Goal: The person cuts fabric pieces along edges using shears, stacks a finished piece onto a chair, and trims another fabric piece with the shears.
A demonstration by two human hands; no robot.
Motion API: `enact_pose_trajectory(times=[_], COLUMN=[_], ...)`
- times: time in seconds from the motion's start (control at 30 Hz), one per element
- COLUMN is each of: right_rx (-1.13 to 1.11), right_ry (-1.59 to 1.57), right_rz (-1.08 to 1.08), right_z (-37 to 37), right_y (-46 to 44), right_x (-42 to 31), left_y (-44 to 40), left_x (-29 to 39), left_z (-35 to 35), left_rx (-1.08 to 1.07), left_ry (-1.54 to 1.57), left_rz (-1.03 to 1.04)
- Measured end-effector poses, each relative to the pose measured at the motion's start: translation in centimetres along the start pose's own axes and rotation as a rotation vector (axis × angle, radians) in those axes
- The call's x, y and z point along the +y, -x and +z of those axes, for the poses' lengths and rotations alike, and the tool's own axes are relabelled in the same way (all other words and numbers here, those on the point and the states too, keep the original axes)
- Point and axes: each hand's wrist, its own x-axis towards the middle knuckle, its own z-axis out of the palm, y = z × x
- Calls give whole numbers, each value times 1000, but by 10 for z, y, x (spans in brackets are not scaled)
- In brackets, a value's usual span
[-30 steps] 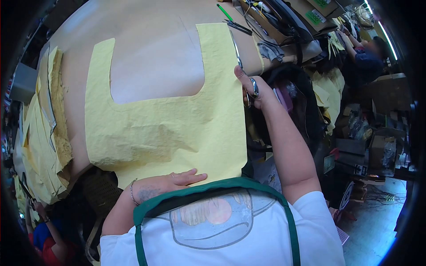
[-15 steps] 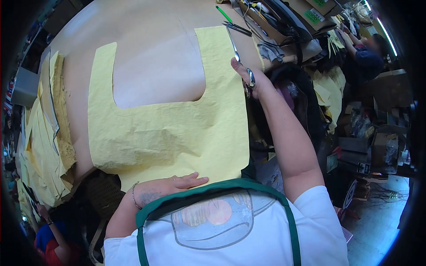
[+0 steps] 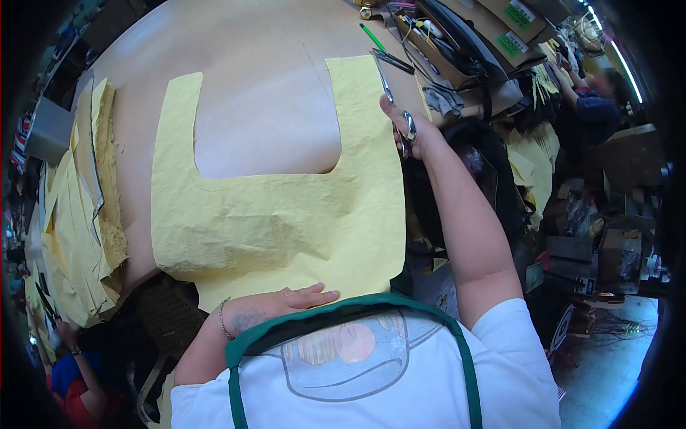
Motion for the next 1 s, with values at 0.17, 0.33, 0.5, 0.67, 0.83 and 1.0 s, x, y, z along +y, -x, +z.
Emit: enact_pose_trajectory(times=[0.17, 0.33, 0.5, 0.67, 0.83, 1.0], right_rx=[90, 497, 369, 208, 215, 132], right_ry=[178, 400, 639, 819, 809, 927], right_rz=[-235, -658, -703, -981, -940, -660], right_z=[0, -6, 7, 40, 43, 46], right_y=[2, -7, 13, -11, -7, 12], right_x=[3, -16, -52, -24, -22, -47], left_y=[-1, 0, 21, 69, 98, 122], left_x=[5, -14, -3, -62, -64, -66], left_z=[0, 5, -6, -50, -74, -139], left_rx=[8, 101, 549, 1632, 1773, 1800], left_ry=[129, 187, -36, -1066, -651, -917], left_rz=[-76, 68, 213, -771, -914, -553])
